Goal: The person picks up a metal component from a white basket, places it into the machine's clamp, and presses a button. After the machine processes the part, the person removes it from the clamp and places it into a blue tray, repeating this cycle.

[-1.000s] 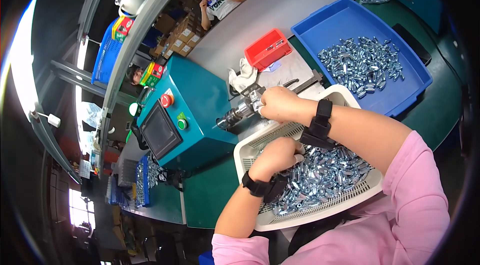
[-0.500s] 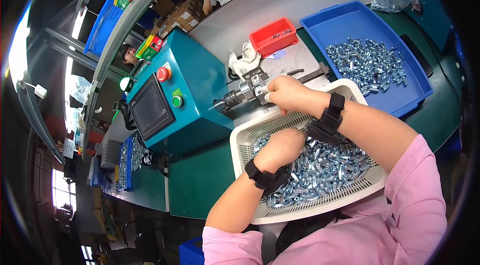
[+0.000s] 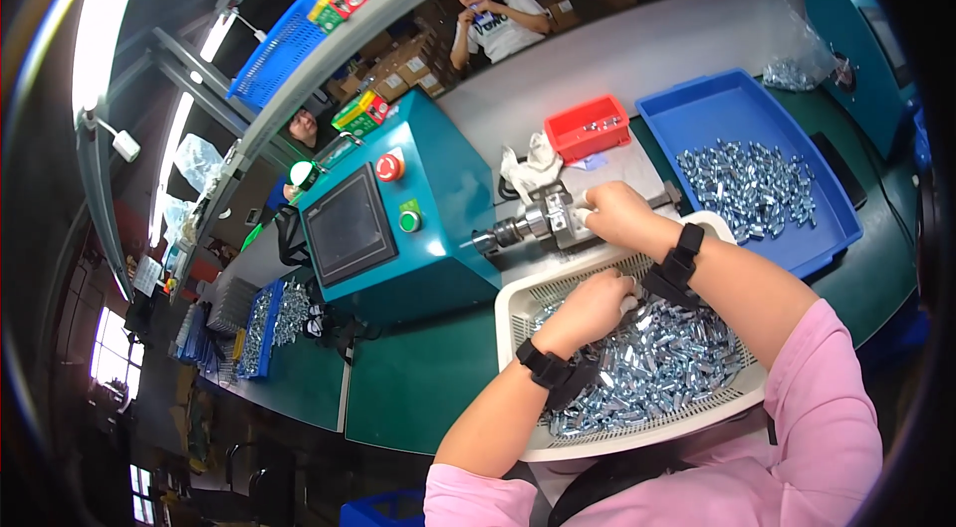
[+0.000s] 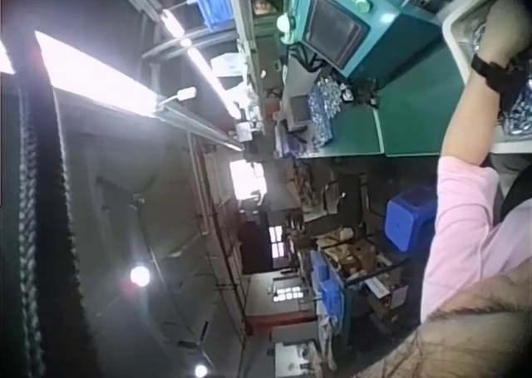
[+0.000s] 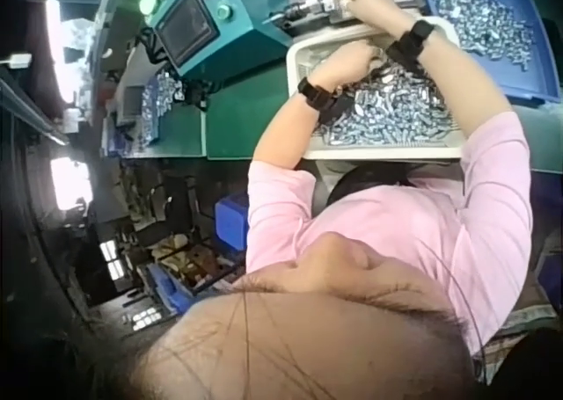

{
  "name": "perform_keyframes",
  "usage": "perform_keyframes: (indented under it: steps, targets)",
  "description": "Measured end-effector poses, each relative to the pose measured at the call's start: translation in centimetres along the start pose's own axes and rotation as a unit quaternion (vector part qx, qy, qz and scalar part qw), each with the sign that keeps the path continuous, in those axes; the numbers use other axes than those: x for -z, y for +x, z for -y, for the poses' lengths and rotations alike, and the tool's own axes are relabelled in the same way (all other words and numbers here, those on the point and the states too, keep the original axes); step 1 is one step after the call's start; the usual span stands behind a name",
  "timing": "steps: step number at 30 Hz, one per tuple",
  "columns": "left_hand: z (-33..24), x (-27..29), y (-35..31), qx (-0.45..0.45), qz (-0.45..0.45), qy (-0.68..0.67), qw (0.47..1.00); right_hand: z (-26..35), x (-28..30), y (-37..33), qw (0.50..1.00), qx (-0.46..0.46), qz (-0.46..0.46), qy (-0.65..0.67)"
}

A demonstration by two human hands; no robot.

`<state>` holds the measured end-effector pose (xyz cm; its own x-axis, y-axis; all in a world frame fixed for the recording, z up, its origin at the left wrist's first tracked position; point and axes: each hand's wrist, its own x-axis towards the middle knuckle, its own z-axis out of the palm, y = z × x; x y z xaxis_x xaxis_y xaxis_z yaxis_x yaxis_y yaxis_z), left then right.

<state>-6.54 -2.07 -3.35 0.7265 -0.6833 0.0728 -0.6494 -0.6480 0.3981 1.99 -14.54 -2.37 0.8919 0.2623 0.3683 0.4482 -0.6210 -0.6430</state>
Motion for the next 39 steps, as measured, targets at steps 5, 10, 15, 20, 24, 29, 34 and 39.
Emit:
perform_keyframes:
  steps: [5, 10, 15, 20, 24, 29, 34, 39]
  targets:
    - [-0.2, 1.2, 0.1, 0.026, -0.027, -0.099, 0.994, 0.4, 0.3, 0.3, 0.982, -0.121, 0.097, 0.111]
    - [0.9, 0.9, 0.2, 0.053, 0.007, -0.131, 0.990, 4.3, 1.0, 1.1, 0.975, -0.134, 0.136, -0.114]
    - [1.3, 0.6, 0.4, 0.036, -0.010, -0.135, 0.990, 4.4, 0.5, 2.7, 0.964, -0.060, 0.097, -0.241]
    - [2.0, 0.7, 0.0, 0.032, -0.027, -0.145, 0.989, 5.4, 1.9, 4.0, 0.948, -0.089, 0.083, -0.295]
    - [2.6, -0.2, 0.2, 0.008, -0.028, -0.154, 0.988, 0.3, 6.7, 4.0, 0.918, -0.169, 0.009, -0.358]
    - [2.6, -0.1, 0.7, -0.023, -0.014, -0.098, 0.995, -9.6, 10.7, 1.8, 0.836, -0.283, 0.099, -0.459]
    - [2.2, 0.0, 0.7, -0.008, 0.003, -0.100, 0.995, -3.5, 10.1, 2.5, 0.900, -0.221, 0.033, -0.373]
    - [1.9, 0.5, 0.0, 0.049, 0.030, -0.083, 0.995, 5.7, 5.6, 2.7, 0.987, -0.093, 0.003, -0.129]
